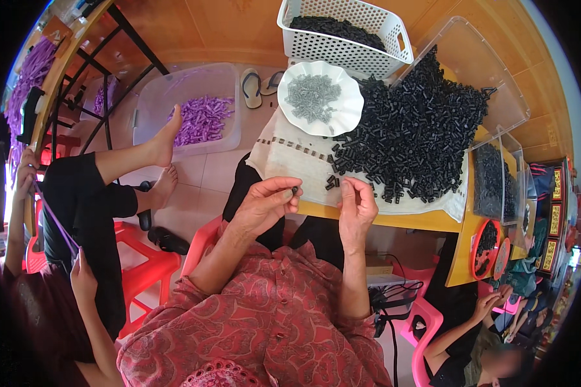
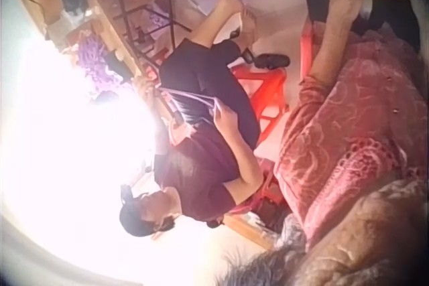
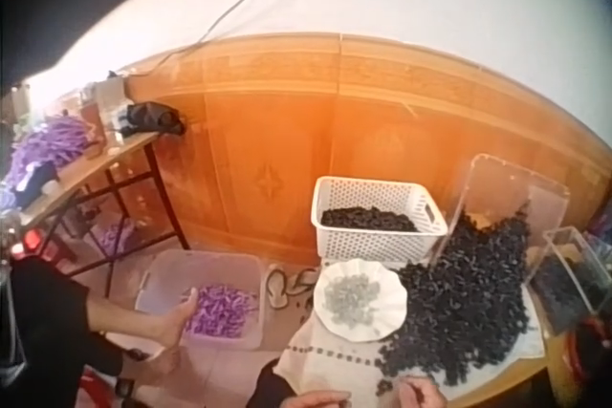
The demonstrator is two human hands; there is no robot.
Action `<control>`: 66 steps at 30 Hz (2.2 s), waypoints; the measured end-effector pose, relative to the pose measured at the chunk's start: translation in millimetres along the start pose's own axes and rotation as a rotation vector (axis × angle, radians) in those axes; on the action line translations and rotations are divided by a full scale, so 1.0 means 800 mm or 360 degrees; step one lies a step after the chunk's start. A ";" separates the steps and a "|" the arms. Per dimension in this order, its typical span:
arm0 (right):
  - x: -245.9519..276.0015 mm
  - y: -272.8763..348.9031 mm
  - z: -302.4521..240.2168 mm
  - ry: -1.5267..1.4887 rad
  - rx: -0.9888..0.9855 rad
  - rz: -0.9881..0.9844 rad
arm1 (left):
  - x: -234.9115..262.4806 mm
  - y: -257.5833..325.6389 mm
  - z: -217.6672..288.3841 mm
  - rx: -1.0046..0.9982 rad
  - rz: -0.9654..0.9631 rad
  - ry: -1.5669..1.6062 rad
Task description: The person assembles small plastic components by fitting small black pieces together by hand.
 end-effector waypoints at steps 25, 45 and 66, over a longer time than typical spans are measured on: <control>-0.025 0.041 -0.061 -0.0954 -0.0415 -0.0425 | -0.042 0.012 0.001 0.0061 -0.0129 0.0285; -0.027 0.047 -0.090 -0.0500 -0.0239 -0.0375 | -0.037 0.014 0.003 -0.0018 -0.0037 0.0191; -0.031 0.055 -0.108 -0.0223 -0.0037 -0.0437 | -0.048 0.017 0.015 -0.0250 -0.0029 -0.0299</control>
Point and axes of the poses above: each hand's wrist, its own y-axis away from the middle knuckle, its own x-axis out of the back of the hand, z = x × y, the point moved 6 cm from there along -y, towards the middle knuckle, and after that the axes turned 3 degrees about y, right-handed, at the moved point
